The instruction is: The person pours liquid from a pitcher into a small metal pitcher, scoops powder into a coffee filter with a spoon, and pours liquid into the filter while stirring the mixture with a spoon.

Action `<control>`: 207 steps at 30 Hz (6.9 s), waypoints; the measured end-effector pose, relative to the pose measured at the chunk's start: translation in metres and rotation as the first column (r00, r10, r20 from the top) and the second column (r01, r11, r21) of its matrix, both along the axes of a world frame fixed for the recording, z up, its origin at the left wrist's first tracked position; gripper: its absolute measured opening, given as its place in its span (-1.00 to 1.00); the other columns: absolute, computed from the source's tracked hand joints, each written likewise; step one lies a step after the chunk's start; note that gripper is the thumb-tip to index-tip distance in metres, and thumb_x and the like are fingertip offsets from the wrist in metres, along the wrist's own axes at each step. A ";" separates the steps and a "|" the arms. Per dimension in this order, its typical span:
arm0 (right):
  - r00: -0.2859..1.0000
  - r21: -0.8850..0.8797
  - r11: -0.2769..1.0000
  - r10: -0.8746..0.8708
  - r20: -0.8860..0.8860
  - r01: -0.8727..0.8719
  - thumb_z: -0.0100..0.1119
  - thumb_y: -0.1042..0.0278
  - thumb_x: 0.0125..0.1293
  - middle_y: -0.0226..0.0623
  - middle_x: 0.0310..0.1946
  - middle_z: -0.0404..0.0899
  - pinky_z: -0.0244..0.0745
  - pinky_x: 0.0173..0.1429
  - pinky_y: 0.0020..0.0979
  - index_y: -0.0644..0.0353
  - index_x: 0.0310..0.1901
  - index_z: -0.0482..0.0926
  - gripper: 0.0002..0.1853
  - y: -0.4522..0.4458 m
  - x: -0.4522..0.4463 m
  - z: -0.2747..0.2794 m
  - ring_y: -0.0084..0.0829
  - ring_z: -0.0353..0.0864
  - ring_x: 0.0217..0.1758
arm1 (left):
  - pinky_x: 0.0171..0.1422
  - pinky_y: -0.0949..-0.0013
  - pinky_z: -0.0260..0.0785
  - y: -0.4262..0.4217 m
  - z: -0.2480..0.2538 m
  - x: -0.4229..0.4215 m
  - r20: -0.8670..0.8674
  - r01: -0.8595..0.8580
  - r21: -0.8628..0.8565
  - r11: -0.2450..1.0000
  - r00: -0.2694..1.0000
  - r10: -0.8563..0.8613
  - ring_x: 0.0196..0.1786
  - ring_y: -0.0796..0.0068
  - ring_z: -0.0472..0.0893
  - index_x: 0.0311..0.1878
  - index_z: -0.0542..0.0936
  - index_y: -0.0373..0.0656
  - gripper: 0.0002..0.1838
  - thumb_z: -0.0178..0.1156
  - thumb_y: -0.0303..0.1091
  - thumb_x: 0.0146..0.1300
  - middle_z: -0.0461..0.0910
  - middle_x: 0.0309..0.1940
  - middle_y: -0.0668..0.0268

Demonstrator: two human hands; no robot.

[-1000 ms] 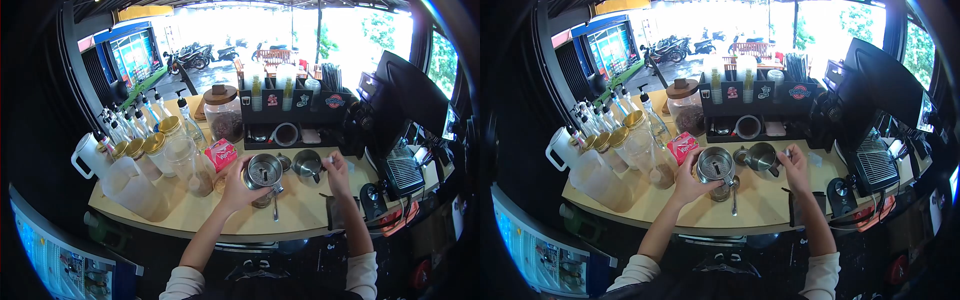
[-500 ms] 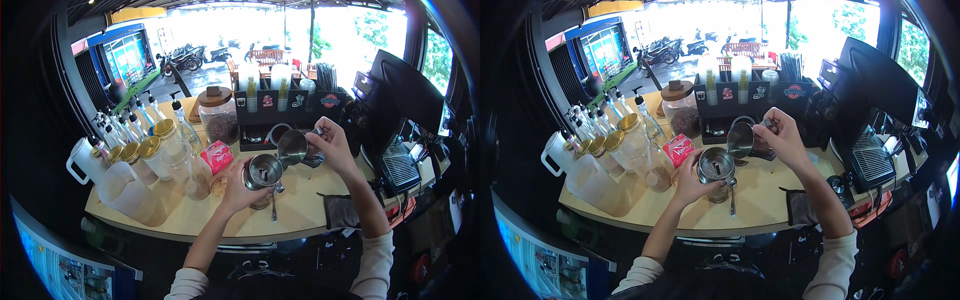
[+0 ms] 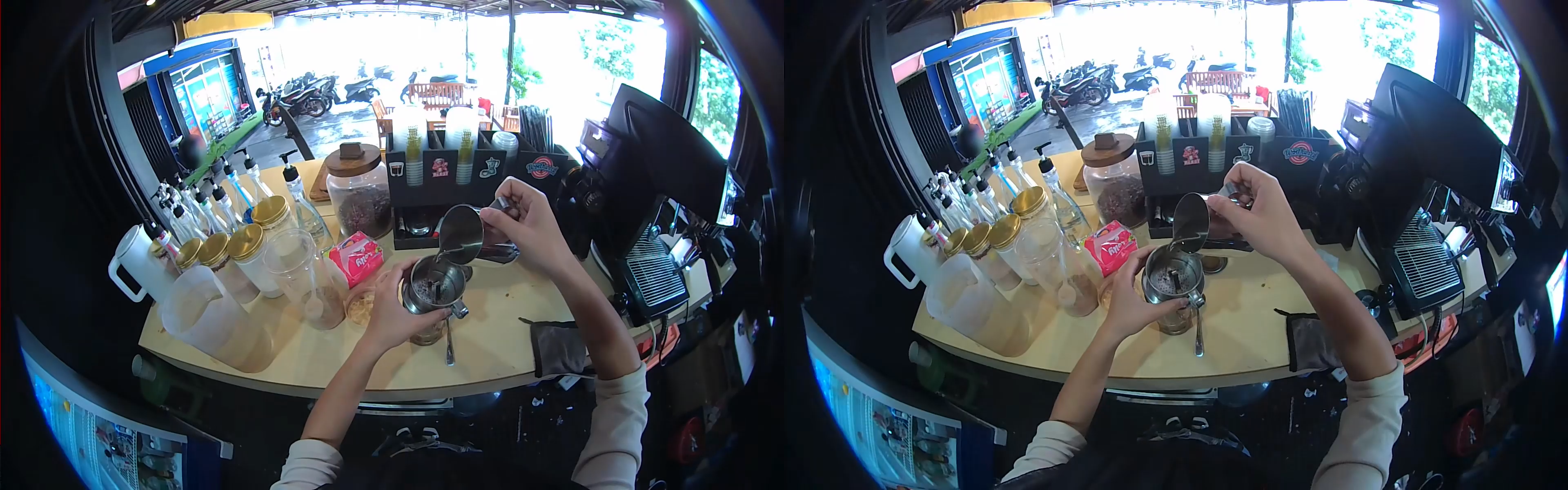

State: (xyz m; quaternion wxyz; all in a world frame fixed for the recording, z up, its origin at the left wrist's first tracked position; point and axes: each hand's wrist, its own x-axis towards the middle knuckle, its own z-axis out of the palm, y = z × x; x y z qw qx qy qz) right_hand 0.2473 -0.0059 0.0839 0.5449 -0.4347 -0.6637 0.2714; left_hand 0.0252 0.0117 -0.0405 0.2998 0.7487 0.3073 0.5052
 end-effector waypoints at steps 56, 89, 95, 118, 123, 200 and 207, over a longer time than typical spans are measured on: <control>0.925 -0.027 0.996 0.067 -0.374 -0.083 0.23 0.49 0.27 -0.47 -0.47 0.51 0.35 -0.31 -0.64 0.16 -0.37 0.39 -0.83 -0.018 0.020 -0.024 -0.74 0.47 -0.40 | 0.33 0.17 0.17 -0.011 0.017 -0.016 -0.144 -0.268 0.263 0.927 0.939 0.313 0.12 0.25 0.49 0.16 0.40 -0.16 -0.10 0.59 -0.11 -0.32 0.52 0.05 0.23; 0.610 -0.105 0.976 -0.201 -0.766 0.189 0.08 0.41 0.38 -0.46 -0.51 0.40 0.32 -0.30 -0.49 0.09 -0.35 0.34 -0.85 -0.034 0.042 -0.245 -0.58 0.41 -0.44 | 0.31 0.27 0.32 -0.006 -0.013 -0.012 0.092 -0.085 -0.074 0.994 0.992 0.091 0.15 0.32 0.53 0.22 0.33 -0.27 -0.10 0.58 -0.28 -0.23 0.53 0.05 0.16; 0.672 -0.111 0.973 -0.221 -0.707 0.203 0.06 0.39 0.40 -0.44 -0.44 0.46 0.35 -0.28 -0.52 0.11 -0.29 0.37 -0.89 -0.038 0.040 -0.242 -0.61 0.46 -0.41 | 0.34 0.24 0.29 -0.006 -0.016 -0.010 0.084 -0.054 -0.033 0.998 0.995 0.056 0.18 0.30 0.51 0.24 0.31 -0.25 -0.09 0.58 -0.28 -0.21 0.51 0.07 0.15; 0.970 0.517 0.838 -0.235 0.056 0.174 0.16 0.60 0.14 -0.14 -0.09 0.41 0.37 0.02 -0.37 0.27 -0.14 0.41 -0.76 -0.056 -0.113 -0.081 -0.33 0.45 -0.04 | 0.45 0.08 0.03 0.027 -0.078 -0.137 0.153 -0.591 0.032 0.806 0.800 0.581 0.40 0.09 0.14 0.40 -0.03 -0.23 0.17 0.56 -0.24 -0.21 0.11 0.33 0.01; 0.938 0.492 0.867 -0.102 0.332 -0.080 0.19 0.55 0.15 -0.11 -0.11 0.44 0.41 0.05 -0.24 0.27 -0.14 0.44 -0.77 -0.053 -0.177 -0.066 -0.12 0.48 0.00 | 0.41 0.17 0.16 0.025 -0.077 -0.155 0.141 -0.359 -0.268 0.894 0.903 0.405 0.33 0.14 0.29 0.34 0.04 -0.22 0.13 0.58 -0.30 -0.28 0.25 0.25 -0.01; 0.619 -0.198 0.955 0.295 0.728 -0.221 0.33 0.32 0.09 -0.33 -0.54 0.56 0.40 -0.29 -0.48 0.30 -0.25 0.67 -0.76 -0.002 -0.203 0.017 -0.56 0.48 -0.45 | 0.30 0.16 0.26 0.014 -0.092 -0.194 0.071 -0.171 0.102 0.980 0.984 0.164 0.19 0.11 0.38 0.20 0.24 -0.17 -0.01 0.57 -0.23 -0.38 0.34 0.10 0.13; 0.743 -0.179 0.966 0.258 0.618 -0.186 0.31 0.32 0.18 -0.37 -0.52 0.58 0.46 -0.25 -0.49 0.28 -0.19 0.68 -0.77 -0.009 -0.162 0.020 -0.63 0.53 -0.38 | 0.29 0.17 0.26 0.016 -0.096 -0.193 0.035 -0.206 0.027 0.978 0.978 0.205 0.18 0.16 0.39 0.20 0.23 -0.19 0.00 0.59 -0.25 -0.38 0.36 0.07 0.12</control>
